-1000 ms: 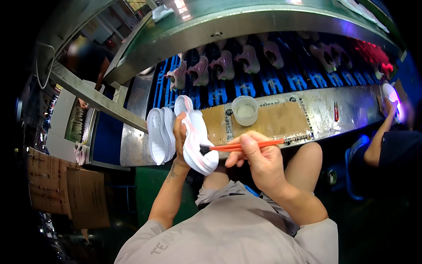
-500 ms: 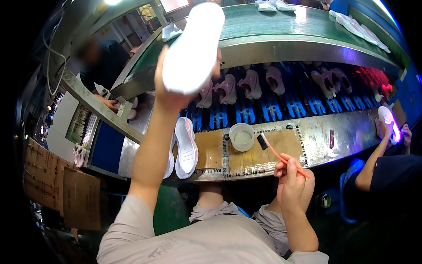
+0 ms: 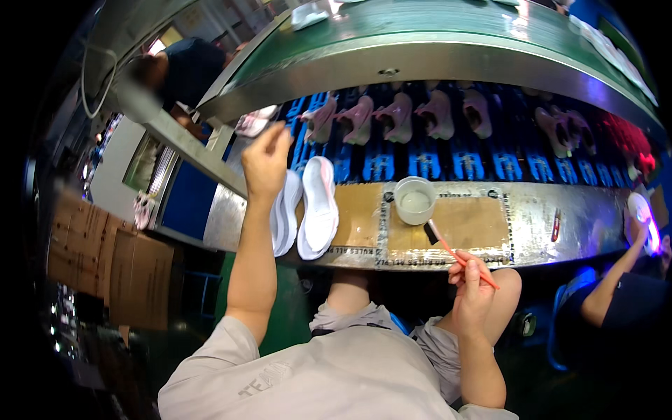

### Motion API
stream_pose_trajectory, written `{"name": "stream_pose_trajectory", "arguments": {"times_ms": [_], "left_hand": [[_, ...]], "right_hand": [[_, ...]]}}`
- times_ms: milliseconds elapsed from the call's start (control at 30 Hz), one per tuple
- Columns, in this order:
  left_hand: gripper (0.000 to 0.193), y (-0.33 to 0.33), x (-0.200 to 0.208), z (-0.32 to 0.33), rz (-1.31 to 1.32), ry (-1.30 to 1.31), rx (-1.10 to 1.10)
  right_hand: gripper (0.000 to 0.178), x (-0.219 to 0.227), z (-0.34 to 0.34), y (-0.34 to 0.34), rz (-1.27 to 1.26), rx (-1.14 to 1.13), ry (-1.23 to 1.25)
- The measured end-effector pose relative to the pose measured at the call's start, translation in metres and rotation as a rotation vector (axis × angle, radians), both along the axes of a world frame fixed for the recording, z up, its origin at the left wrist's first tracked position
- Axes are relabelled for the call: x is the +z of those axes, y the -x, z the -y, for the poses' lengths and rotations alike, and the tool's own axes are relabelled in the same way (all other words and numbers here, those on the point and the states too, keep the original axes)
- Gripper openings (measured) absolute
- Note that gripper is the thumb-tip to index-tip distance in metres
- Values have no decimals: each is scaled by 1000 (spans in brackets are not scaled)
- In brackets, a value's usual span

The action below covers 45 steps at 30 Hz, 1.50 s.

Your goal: The person applies a liquid substance to the edges and interior surfaces of shoe soles using a brush. The person picks up a sole, dips the brush into a container of liquid, and carefully coats the sole before placing it back onto a conveyor belt.

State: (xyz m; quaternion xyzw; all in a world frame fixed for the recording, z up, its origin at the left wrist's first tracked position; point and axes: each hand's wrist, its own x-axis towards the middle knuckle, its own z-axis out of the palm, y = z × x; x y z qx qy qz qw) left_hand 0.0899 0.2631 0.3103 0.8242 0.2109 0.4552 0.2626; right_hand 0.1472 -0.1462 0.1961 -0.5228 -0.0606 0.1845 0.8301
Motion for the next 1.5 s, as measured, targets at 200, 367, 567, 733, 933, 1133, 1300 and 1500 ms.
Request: {"name": "stream_pose_trajectory", "arguments": {"times_ms": [200, 367, 567, 733, 933, 1133, 1300, 1500], "left_hand": [[73, 126, -84, -31, -842, 130, 537], [74, 140, -138, -55, -858, 291, 527], [66, 147, -130, -41, -564, 157, 583], [65, 173, -99, -43, -205, 767, 216], [83, 167, -80, 47, 429, 1508, -642], [91, 148, -95, 86, 447, 1690, -988], [91, 145, -100, 103, 243, 1689, -1032], [100, 144, -82, 113, 177, 2130, -1198]], "right_hand": [[29, 8, -17, -23, 199, 36, 222], [24, 37, -48, -60, 517, 213, 506], [20, 61, -87, -83, 766, 170, 836], [20, 56, -97, -89, 714, 285, 956], [17, 50, -89, -90, 734, 99, 631], [22, 42, -87, -83, 752, 123, 709], [23, 37, -78, -89, 638, 138, 610], [21, 84, -78, -66, 528, 651, 252]]}}
